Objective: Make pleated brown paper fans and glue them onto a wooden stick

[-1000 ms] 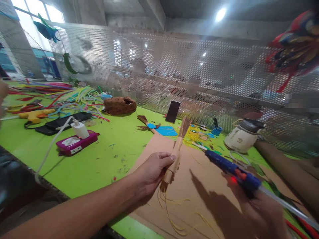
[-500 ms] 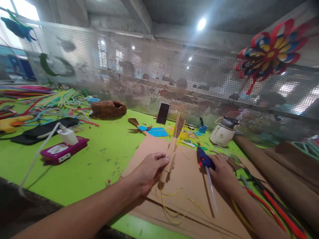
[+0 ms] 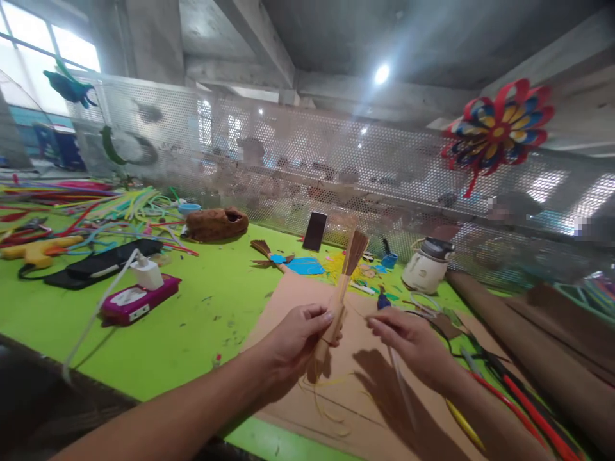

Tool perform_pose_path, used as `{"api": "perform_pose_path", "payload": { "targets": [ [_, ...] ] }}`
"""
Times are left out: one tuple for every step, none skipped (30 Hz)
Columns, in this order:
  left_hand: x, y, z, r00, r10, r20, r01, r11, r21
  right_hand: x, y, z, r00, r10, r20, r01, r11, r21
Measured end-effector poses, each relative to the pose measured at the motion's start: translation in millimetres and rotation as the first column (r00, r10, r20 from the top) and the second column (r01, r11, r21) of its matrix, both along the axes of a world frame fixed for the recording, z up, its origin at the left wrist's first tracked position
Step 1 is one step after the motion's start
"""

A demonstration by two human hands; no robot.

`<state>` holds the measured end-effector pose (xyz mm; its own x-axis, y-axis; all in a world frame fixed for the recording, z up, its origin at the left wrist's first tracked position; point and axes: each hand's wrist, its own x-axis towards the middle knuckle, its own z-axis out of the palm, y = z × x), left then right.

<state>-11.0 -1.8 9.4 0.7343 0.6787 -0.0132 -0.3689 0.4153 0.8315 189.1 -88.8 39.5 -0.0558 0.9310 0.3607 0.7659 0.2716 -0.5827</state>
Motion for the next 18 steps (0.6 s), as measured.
{"api": "perform_pose_path", "payload": {
  "targets": [
    [-0.4,-1.3,1.0,0.999,-0.037,0.02,0.037,0.999,0.001,-11.0,2.1,2.7,0.996,0.057,-0.067,-0.06,0.997,-0.048],
    [-0.8,-2.5,1.9,0.996,-0.075,0.038,0.075,0.997,0.002,-20.2,4.5,4.1,0.985,0.106,-0.136,-0.118,0.99,-0.083],
    [-1.4,-3.5,2.8,0.993,-0.109,0.05,0.109,0.994,0.005,-27.5,6.9,4.5,0.968,0.147,-0.203,-0.17,0.98,-0.1],
    [-2.0,-4.5,3.8,0.99,-0.129,0.057,0.129,0.992,0.007,-33.0,9.3,4.1,0.948,0.178,-0.264,-0.211,0.972,-0.104],
    [-2.7,-5.4,4.8,0.989,-0.139,0.058,0.138,0.99,0.01,-37.0,11.3,3.2,0.924,0.202,-0.324,-0.244,0.965,-0.094],
    [-3.5,-6.2,5.8,0.989,-0.141,0.053,0.141,0.99,0.014,-39.9,13.0,2.1,0.897,0.217,-0.386,-0.267,0.96,-0.08],
    [-4.2,-7.0,6.8,0.989,-0.14,0.046,0.139,0.99,0.015,-42.1,14.2,1.0,0.864,0.222,-0.453,-0.282,0.957,-0.069],
    [-4.9,-7.7,7.6,0.989,-0.145,0.038,0.144,0.989,0.013,-44.0,14.9,0.1,0.828,0.218,-0.517,-0.29,0.955,-0.062],
    [-5.6,-8.4,8.2,0.987,-0.155,0.035,0.155,0.988,0.006,-45.7,15.1,-0.5,0.791,0.207,-0.576,-0.292,0.955,-0.059],
    [-6.1,-9.1,8.6,0.984,-0.172,0.034,0.172,0.985,-0.001,-47.5,15.0,-0.8,0.755,0.193,-0.626,-0.292,0.955,-0.058],
    [-6.4,-9.6,8.8,0.981,-0.19,0.036,0.19,0.982,-0.008,-49.3,14.6,-0.9,0.723,0.179,-0.668,-0.291,0.955,-0.059],
    [-6.7,-10.1,9.0,0.979,-0.202,0.038,0.203,0.979,-0.014,-51.0,14.0,-0.7,0.693,0.167,-0.701,-0.291,0.955,-0.06],
    [-6.8,-10.4,9.2,0.976,-0.212,0.039,0.213,0.977,-0.017,-52.7,13.4,-0.3,0.666,0.157,-0.729,-0.293,0.954,-0.062],
    [-6.8,-10.8,9.3,0.974,-0.224,0.036,0.224,0.974,-0.018,-54.2,12.8,0.1,0.641,0.148,-0.753,-0.299,0.952,-0.068],
    [-6.8,-11.1,9.6,0.972,-0.234,0.031,0.235,0.972,-0.022,-55.5,12.2,0.6,0.618,0.14,-0.773,-0.307,0.949,-0.074],
    [-6.6,-11.4,9.8,0.969,-0.245,0.027,0.246,0.969,-0.026,-56.6,11.7,1.0,0.602,0.132,-0.788,-0.312,0.947,-0.08],
    [-6.4,-11.9,10.0,0.967,-0.254,0.026,0.254,0.967,-0.03,-57.5,11.2,1.5,0.592,0.125,-0.796,-0.312,0.946,-0.083],
    [-6.1,-12.3,10.2,0.965,-0.26,0.028,0.26,0.965,-0.032,-58.3,10.9,2.0,0.586,0.12,-0.802,-0.309,0.947,-0.084]
  ]
}}
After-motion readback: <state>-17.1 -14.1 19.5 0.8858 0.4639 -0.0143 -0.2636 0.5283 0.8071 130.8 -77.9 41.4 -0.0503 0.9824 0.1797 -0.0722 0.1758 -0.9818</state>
